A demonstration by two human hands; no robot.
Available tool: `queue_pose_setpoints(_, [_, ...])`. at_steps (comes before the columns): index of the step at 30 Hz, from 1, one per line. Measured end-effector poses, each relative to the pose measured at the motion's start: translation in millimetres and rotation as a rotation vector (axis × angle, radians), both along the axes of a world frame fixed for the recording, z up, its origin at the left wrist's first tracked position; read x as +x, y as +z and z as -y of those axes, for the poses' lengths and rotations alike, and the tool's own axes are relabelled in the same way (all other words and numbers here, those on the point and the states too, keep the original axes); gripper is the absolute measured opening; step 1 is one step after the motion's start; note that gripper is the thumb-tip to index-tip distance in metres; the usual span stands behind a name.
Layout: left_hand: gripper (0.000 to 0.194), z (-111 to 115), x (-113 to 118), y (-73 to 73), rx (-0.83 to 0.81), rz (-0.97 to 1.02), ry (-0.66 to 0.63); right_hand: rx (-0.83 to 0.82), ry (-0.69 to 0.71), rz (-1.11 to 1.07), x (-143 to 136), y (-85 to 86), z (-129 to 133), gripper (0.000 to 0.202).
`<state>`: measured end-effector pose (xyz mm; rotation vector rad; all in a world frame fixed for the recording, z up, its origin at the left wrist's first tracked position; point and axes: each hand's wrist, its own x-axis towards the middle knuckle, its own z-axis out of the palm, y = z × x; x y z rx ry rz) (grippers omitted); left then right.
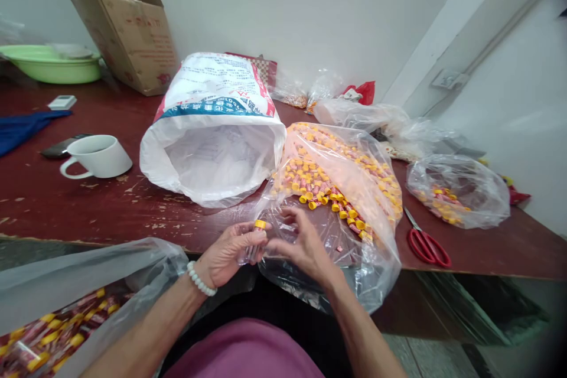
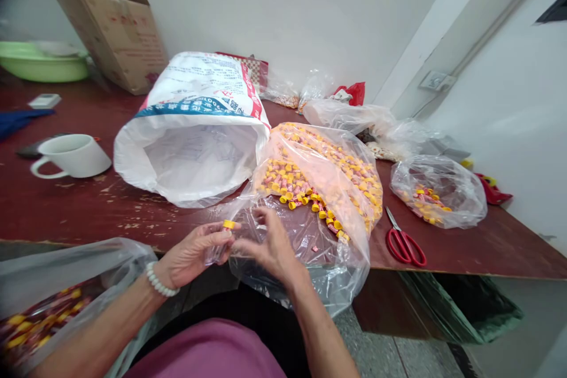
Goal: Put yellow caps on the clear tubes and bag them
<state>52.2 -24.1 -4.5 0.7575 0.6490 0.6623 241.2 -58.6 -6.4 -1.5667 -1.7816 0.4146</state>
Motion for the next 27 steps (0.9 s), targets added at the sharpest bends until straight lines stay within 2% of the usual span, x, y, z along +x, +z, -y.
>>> queue_pose_setpoints(2, [0.033,-2,-3,-0.5,-0.065,0.026,0.011,-0.071,-0.340,0.127,25,-8.3,-15,0.032])
queue_pose_setpoints(4, [0.038,-1,-3,0.8,-0.114,0.043,-0.002,-0.107,-0.513,0.210,45,-18.7,-31,0.029])
queue_pose_setpoints(5, [0.041,0,-2,1.8,-0.117,0.044,-0.008,-0.118,-0.553,0.236,52,-23.4,-38,0.030])
queue_pose_setpoints(7, [0.043,3,3,3.3,-0.060,0.031,0.004,-0.126,-0.586,0.263,59,-30.4,-48,0.033])
queue_pose_setpoints(10, [0.039,6,9,1.6,0.109,-0.060,0.055,-0.129,-0.614,0.276,61,-34.3,-56,0.028])
queue_pose_setpoints(13, [0.034,5,10,-4.0,0.285,-0.215,0.066,-0.119,-0.613,0.250,64,-31.7,-54,0.020])
queue_pose_setpoints(15, [0.032,5,9,-7.0,0.369,-0.318,0.062,-0.102,-0.599,0.211,62,-25.9,-44,0.022])
queue_pose_setpoints(17, [0.029,5,8,-7.5,0.452,-0.419,0.058,-0.084,-0.552,0.155,52,-15.5,-29,0.026])
queue_pose_setpoints(19, [0.025,7,10,-5.5,0.563,-0.513,0.058,-0.037,-0.402,0.050,35,-0.6,-9,0.027])
queue_pose_setpoints(21, [0.024,8,14,-2.6,0.674,-0.574,0.051,0.076,-0.108,-0.119,13,16.4,10,0.023])
queue_pose_setpoints(23, [0.022,10,17,-0.6,0.760,-0.592,0.022,0.149,0.105,-0.150,-6,31.2,23,0.021])
queue_pose_setpoints(25, [0.019,11,20,-0.3,0.811,-0.593,-0.011,0.188,0.206,-0.093,-18,40.5,29,0.024])
queue_pose_setpoints(27, [0.015,12,21,-1.2,0.833,-0.593,-0.024,0.209,0.244,-0.033,-21,43.8,30,0.027])
